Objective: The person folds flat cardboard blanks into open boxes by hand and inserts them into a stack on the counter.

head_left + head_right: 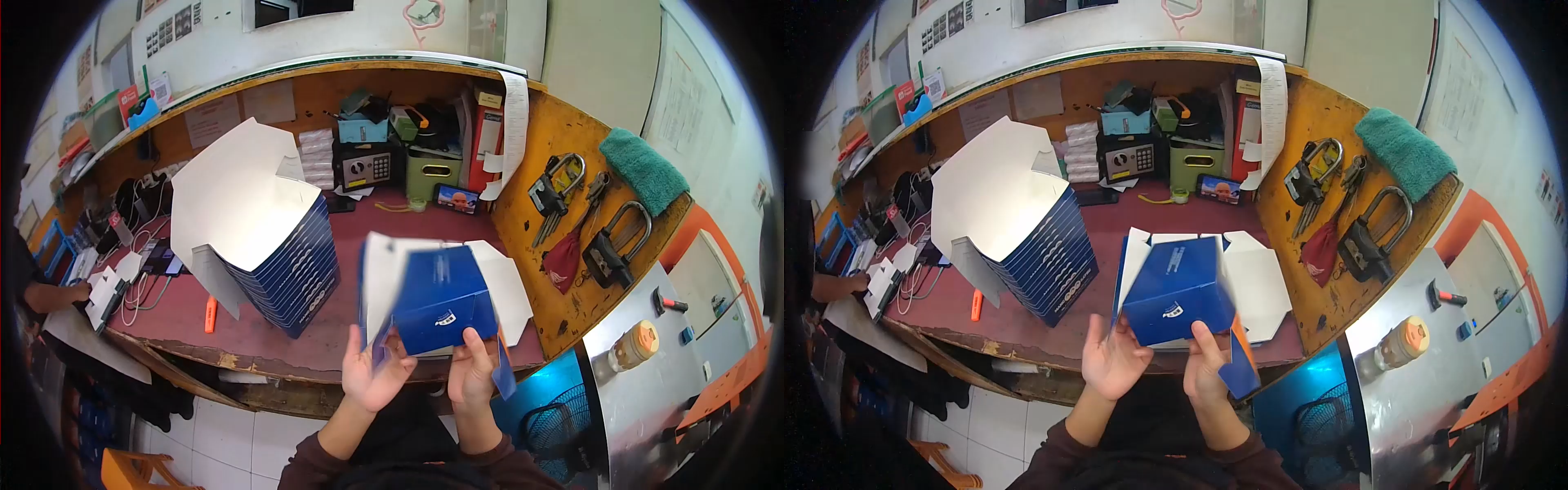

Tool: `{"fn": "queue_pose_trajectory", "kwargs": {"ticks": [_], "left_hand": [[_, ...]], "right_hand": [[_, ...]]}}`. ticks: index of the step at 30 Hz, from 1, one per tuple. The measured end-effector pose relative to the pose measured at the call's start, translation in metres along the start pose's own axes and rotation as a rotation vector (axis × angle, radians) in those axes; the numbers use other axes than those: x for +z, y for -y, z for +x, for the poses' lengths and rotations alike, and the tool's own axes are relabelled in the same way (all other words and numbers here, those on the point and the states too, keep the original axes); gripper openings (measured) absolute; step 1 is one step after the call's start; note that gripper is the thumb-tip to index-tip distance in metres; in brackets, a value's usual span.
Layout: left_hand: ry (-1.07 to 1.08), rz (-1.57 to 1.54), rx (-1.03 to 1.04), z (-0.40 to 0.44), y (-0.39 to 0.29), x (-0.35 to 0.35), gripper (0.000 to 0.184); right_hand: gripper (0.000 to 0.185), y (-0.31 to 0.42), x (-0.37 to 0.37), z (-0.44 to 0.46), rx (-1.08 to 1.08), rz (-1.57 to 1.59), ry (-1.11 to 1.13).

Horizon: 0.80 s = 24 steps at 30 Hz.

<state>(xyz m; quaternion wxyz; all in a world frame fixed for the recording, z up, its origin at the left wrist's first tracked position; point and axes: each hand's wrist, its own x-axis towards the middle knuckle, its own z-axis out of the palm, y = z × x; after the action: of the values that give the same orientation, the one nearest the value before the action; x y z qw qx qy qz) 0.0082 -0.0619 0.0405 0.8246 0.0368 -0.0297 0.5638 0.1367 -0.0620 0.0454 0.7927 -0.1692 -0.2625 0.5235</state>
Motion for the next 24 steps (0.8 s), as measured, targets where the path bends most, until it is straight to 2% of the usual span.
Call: {"fn": "queue_pose_trajectory", "kwargs": {"ticks": [1,2,3,5,6,9,13,15,16,18,19,21,22,24], "left_hand": [[0.072,0.177,0.059,0.002,-0.002,-0.020,0.027],[0.143,0.353,0.122,0.002,-0.001,-0.025,0.025],[0.143,0.353,0.127,-0.002,-0.001,-0.029,0.025],[-0.091,1.181,0.425,-0.010,0.002,-0.027,0.017],[-0.141,1.122,0.546,-0.010,0.007,-0.021,0.011],[-0.200,0.996,0.673,-0.012,0.019,-0.012,0.010],[-0.215,0.974,0.592,-0.015,0.007,-0.013,0.007],[-0.227,1.331,0.737,-0.018,0.000,-0.016,0.010],[-0.228,1.331,0.741,-0.019,0.000,-0.017,0.010],[-0.250,1.146,0.593,-0.022,0.007,-0.015,0.013],[-0.252,1.148,0.596,-0.022,0.011,-0.010,0.013],[-0.208,0.661,0.489,-0.020,0.022,-0.001,0.014],[-0.105,0.490,0.437,-0.019,0.023,-0.004,0.008],[-0.147,0.611,0.437,-0.023,0.022,0.005,0.006]], "right_hand": [[0.028,0.000,0.008,0.000,-0.158,-0.215,-0.105],[0.030,-0.002,0.009,-0.001,-0.219,-0.225,-0.069],[0.030,-0.002,0.008,-0.003,-0.215,-0.225,-0.065],[0.032,-0.002,0.000,-0.009,-0.381,-0.276,-0.002],[0.034,-0.001,-0.002,-0.012,-0.400,-0.270,0.075],[0.034,-0.015,0.005,-0.024,-0.346,-0.177,0.075],[0.038,-0.008,0.004,-0.018,-0.291,-0.192,0.057],[0.038,-0.003,0.000,-0.014,-0.239,-0.233,0.013],[0.039,-0.003,0.000,-0.015,-0.270,-0.208,0.037],[0.041,-0.007,0.011,-0.020,-0.309,-0.152,0.080],[0.042,-0.016,0.007,-0.021,-0.236,-0.087,0.097],[0.040,-0.027,0.015,-0.030,-0.004,0.084,0.063],[0.035,-0.027,0.009,-0.031,0.157,0.090,0.141],[0.033,-0.024,0.011,-0.027,0.185,0.116,0.121]]}}
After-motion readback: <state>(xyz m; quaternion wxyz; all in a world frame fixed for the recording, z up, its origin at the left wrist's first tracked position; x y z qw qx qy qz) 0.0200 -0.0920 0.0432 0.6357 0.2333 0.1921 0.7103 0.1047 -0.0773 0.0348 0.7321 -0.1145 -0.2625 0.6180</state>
